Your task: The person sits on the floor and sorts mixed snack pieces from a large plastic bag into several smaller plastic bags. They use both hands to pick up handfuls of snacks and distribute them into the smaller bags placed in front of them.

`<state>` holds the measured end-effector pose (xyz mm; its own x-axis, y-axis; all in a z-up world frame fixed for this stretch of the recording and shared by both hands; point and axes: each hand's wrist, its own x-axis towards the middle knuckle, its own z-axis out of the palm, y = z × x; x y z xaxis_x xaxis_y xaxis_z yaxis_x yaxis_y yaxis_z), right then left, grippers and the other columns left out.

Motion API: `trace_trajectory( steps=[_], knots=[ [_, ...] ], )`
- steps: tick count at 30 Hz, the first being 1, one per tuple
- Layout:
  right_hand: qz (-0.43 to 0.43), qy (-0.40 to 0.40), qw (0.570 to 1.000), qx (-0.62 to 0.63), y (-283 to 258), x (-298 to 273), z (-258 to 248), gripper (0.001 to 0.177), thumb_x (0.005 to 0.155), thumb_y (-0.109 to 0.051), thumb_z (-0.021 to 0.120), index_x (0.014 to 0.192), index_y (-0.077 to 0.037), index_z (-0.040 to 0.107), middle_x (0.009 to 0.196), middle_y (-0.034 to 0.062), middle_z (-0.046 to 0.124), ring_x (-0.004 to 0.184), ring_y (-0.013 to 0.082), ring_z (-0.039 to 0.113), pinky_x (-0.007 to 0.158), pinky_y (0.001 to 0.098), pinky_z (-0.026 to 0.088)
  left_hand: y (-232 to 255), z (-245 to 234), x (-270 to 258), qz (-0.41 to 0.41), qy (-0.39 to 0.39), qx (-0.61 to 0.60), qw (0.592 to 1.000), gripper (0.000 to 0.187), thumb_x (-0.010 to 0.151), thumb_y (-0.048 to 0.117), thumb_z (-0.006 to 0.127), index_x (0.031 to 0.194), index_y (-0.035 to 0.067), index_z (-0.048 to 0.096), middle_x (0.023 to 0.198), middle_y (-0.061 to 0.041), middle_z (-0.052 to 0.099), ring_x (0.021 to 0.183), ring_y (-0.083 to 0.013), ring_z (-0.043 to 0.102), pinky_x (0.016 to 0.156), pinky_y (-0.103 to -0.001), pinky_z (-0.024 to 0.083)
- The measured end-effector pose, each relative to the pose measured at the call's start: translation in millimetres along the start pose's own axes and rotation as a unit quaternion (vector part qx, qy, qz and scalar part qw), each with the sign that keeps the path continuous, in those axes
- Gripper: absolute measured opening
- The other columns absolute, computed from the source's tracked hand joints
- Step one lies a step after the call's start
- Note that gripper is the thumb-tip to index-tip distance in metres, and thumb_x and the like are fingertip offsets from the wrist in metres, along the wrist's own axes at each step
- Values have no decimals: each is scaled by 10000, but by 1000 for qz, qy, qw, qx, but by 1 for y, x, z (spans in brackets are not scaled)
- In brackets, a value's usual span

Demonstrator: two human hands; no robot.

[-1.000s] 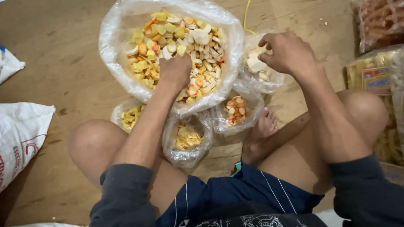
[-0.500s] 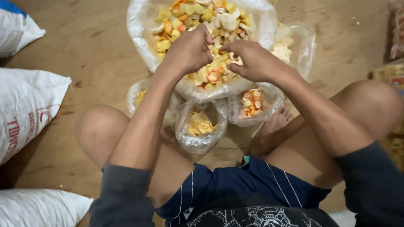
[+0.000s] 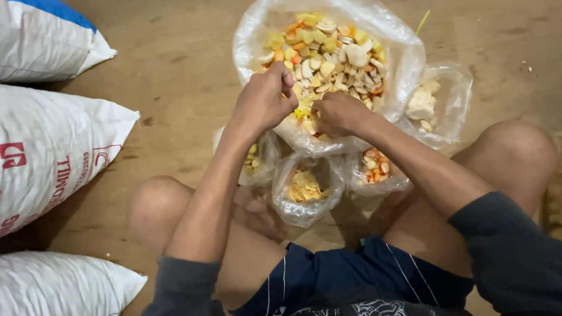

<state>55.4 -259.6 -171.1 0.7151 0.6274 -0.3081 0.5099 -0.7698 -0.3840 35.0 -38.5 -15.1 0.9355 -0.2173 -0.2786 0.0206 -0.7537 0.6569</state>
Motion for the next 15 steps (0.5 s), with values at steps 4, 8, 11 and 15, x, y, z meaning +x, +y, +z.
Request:
trace_trajectory(
  steps=[4,8,11,15],
  knots=[
    [-5,-14,1000,-9,-11,-7,-29,373,767,-333,761,1103,-173,741,1080,174,708,1031,431,715,879,494,592,-6,-3,-4,-8,3,-10,1000,225,806,222,713,988,139,609,892,-67,782,994,-372,734,860,-524,562],
    [5,-75,996,37,-21,-15,-55,294,787,-312,745,1029,-148,725,1026,152,743,1037,406,720,883,494,576,-6,-6,-7,-6,18,-26,999,195,808,194,706,973,129,626,890,-72,781,978,-365,742,845,-508,571],
    [18,-108,992,63,-28,-22,-76,234,820,-288,745,995,-133,741,960,141,778,1011,390,732,870,497,562,-3,-6,-6,3,16,-24,1000,212,809,192,714,992,131,626,889,-68,779,975,-363,743,845,-514,570],
    [57,-113,982,137,-45,-48,-125,180,825,-216,770,980,-130,744,897,138,787,960,358,746,847,473,541,4,-7,-5,27,9,-30,999,232,812,162,715,1027,145,629,865,-49,783,971,-339,750,858,-509,567]
  ],
)
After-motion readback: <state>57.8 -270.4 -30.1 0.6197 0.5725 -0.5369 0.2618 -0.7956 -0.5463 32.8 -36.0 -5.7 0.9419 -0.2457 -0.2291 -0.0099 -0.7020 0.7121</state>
